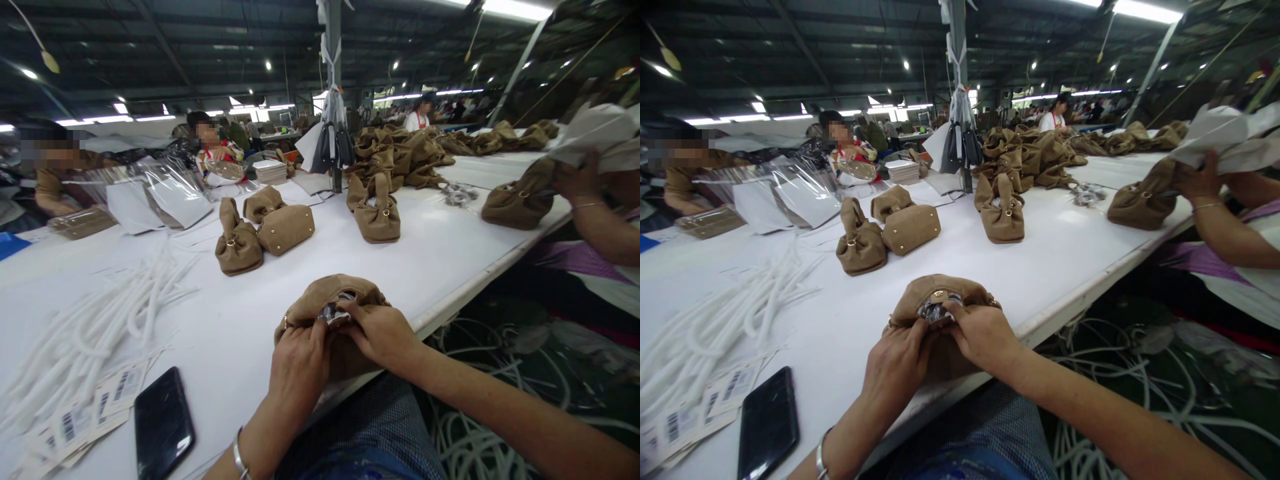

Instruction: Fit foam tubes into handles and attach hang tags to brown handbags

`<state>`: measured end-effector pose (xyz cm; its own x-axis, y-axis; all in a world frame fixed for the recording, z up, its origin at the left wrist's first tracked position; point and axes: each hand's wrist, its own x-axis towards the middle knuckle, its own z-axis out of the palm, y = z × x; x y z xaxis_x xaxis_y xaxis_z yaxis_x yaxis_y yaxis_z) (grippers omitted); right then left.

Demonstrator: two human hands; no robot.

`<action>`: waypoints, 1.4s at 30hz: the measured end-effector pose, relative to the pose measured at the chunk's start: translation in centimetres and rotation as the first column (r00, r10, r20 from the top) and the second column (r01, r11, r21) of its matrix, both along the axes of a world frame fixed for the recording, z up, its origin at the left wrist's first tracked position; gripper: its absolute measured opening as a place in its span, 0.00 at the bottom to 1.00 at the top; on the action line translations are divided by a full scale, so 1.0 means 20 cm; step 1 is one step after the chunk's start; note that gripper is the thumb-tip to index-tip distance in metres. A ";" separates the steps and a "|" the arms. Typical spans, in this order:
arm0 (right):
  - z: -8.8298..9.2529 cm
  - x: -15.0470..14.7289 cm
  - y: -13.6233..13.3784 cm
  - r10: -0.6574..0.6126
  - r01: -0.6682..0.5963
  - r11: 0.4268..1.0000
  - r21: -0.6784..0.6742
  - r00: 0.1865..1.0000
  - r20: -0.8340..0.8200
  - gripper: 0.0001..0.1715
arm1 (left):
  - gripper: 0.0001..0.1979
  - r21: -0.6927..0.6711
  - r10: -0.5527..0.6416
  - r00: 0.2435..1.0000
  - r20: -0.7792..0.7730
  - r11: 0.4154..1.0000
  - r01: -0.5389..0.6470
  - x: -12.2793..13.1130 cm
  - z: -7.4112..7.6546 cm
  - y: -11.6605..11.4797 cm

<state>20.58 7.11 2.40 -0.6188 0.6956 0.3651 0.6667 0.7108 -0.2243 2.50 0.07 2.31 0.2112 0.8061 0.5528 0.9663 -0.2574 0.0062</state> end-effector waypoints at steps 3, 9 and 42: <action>-0.05 0.03 0.00 0.102 -0.080 0.991 0.103 0.967 -0.232 0.25 | 0.12 -0.018 0.053 0.998 -0.019 0.998 -0.054 0.00 0.01 0.01; -0.16 0.11 0.00 0.366 -0.303 0.899 0.317 0.917 -0.161 0.29 | 0.13 -0.022 0.112 0.992 -0.051 0.993 -0.113 0.02 0.01 0.05; -0.20 0.02 -0.10 0.135 -0.107 0.990 0.096 0.924 -0.358 0.22 | 0.16 -0.609 -0.161 0.957 0.243 0.742 0.279 -0.12 0.22 0.55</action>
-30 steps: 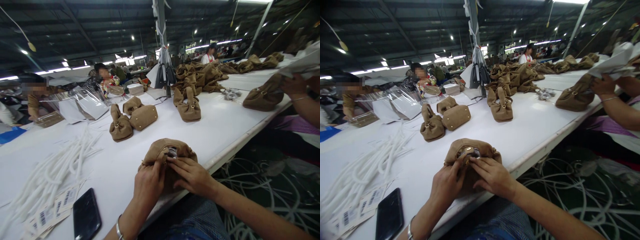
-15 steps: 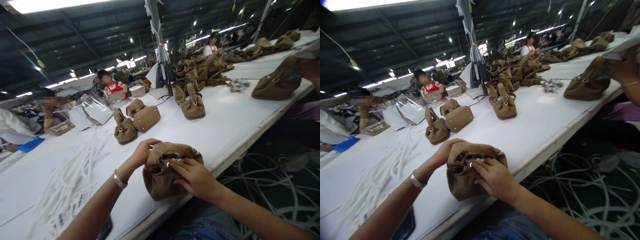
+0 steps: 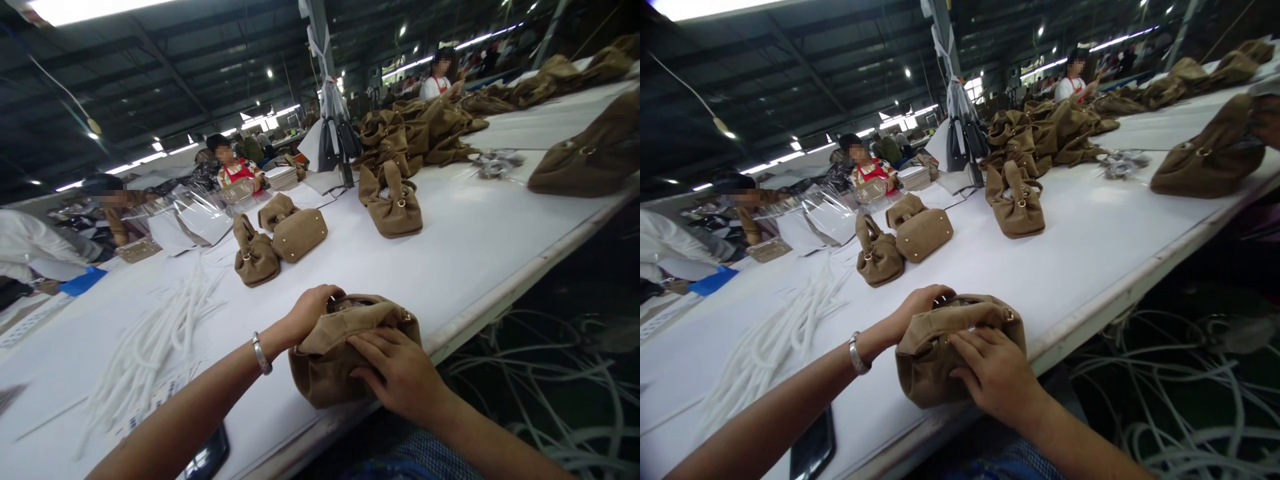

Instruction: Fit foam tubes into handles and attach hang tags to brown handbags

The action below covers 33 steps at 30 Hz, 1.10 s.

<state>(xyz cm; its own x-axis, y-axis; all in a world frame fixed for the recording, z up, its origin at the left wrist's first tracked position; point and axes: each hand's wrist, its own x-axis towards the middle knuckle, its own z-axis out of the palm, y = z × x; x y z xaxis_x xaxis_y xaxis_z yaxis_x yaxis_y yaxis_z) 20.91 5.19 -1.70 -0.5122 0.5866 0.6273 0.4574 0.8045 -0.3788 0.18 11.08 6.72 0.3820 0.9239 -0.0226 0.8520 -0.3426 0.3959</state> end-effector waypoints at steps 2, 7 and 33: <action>0.00 0.00 -0.01 -0.023 0.023 1.000 -0.016 1.000 0.007 0.16 | 0.17 0.009 0.029 0.999 0.016 1.000 -0.029 0.01 -0.02 -0.02; -0.01 -0.01 -0.07 -0.058 0.054 0.995 0.086 0.997 0.041 0.17 | 0.15 0.062 0.088 0.974 0.208 0.993 -0.103 0.02 -0.04 -0.16; 0.01 0.10 -0.22 -0.009 0.010 0.998 0.055 1.000 -0.023 0.14 | 0.23 -0.061 -0.126 0.951 0.284 0.987 0.149 -0.07 0.04 -0.59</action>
